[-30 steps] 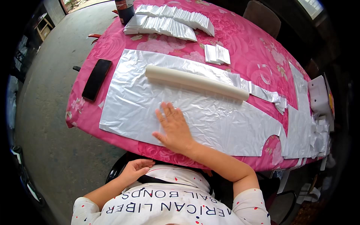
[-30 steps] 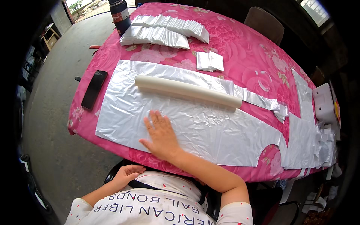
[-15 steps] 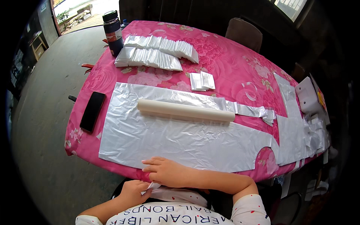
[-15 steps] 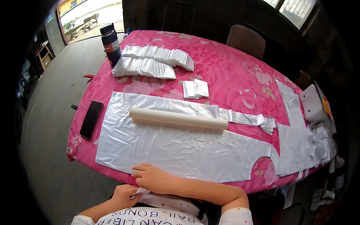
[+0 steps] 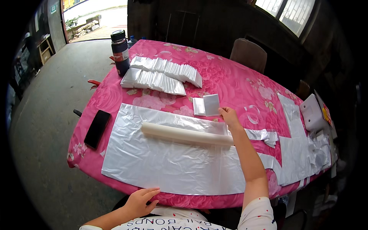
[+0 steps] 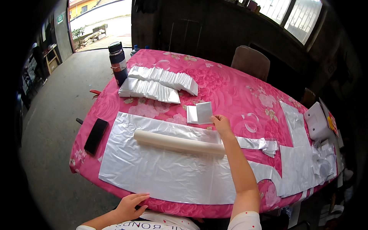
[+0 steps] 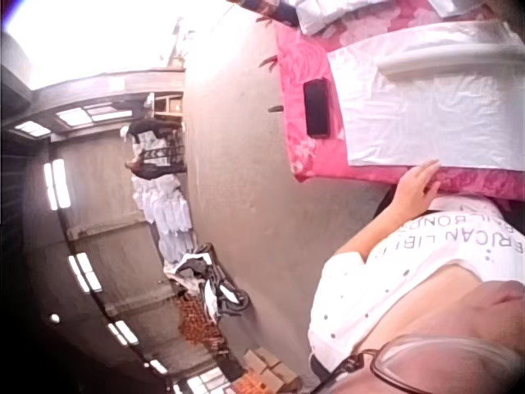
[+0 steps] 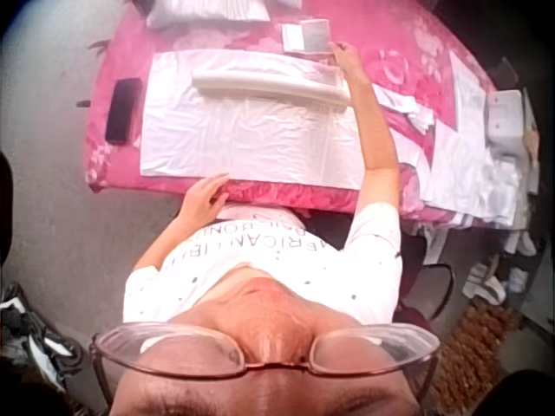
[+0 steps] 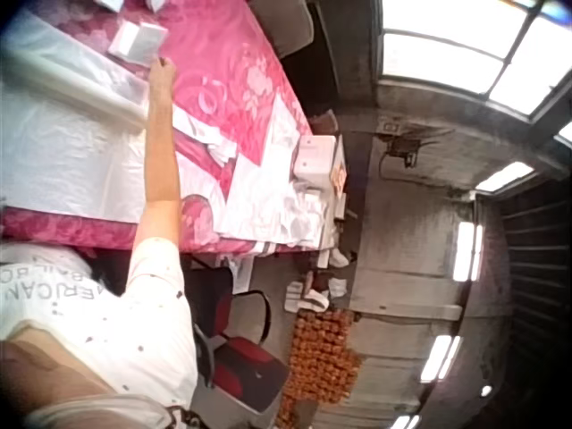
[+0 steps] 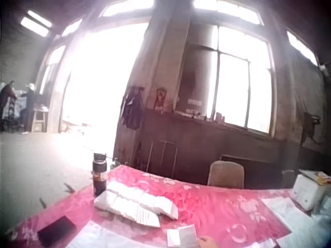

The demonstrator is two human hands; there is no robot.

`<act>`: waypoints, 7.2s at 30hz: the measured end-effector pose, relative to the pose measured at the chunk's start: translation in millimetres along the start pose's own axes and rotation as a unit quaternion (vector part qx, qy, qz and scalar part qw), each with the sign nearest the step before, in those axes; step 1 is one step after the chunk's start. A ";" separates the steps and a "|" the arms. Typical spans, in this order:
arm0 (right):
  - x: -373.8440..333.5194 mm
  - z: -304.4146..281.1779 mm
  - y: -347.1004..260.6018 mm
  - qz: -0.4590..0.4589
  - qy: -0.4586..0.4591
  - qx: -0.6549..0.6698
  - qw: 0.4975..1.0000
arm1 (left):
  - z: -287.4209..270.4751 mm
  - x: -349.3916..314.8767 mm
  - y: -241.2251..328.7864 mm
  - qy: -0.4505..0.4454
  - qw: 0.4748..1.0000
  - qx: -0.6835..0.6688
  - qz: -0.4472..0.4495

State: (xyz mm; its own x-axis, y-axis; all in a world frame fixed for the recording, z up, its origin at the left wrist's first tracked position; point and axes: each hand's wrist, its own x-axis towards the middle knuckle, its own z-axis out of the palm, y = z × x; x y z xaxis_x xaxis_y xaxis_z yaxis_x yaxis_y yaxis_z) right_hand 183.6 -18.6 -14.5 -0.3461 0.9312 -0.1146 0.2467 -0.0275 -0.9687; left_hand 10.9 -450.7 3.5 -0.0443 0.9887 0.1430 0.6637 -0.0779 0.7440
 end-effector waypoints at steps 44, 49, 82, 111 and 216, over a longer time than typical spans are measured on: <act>-262.5 -300.6 146.0 -0.085 0.319 -0.476 0.815 | 151.5 139.7 72.9 -0.197 0.916 0.079 0.340; -262.7 -292.3 139.6 -0.096 0.358 -0.514 0.773 | 152.5 137.3 77.5 -0.176 0.923 0.092 0.330; -314.5 5.2 7.9 -0.305 -0.359 -0.195 0.860 | 110.1 136.0 46.4 -0.230 0.902 -0.314 -0.189; -293.1 -258.8 86.6 0.042 0.319 0.075 0.944 | 113.6 139.4 45.9 -0.231 0.822 -0.448 -0.264; -176.6 137.9 -60.6 -0.204 -0.204 0.161 0.944 | 154.5 147.7 17.7 -0.017 0.953 0.226 0.204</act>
State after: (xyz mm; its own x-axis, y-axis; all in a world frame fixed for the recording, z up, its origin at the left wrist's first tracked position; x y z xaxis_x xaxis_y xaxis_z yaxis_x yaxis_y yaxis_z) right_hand 105.0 -231.5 34.1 -0.6893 0.6716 0.2716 -0.2478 0.1337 -0.9595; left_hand 131.5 -286.4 -63.2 0.3042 0.8925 0.3330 0.8745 -0.4003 0.2739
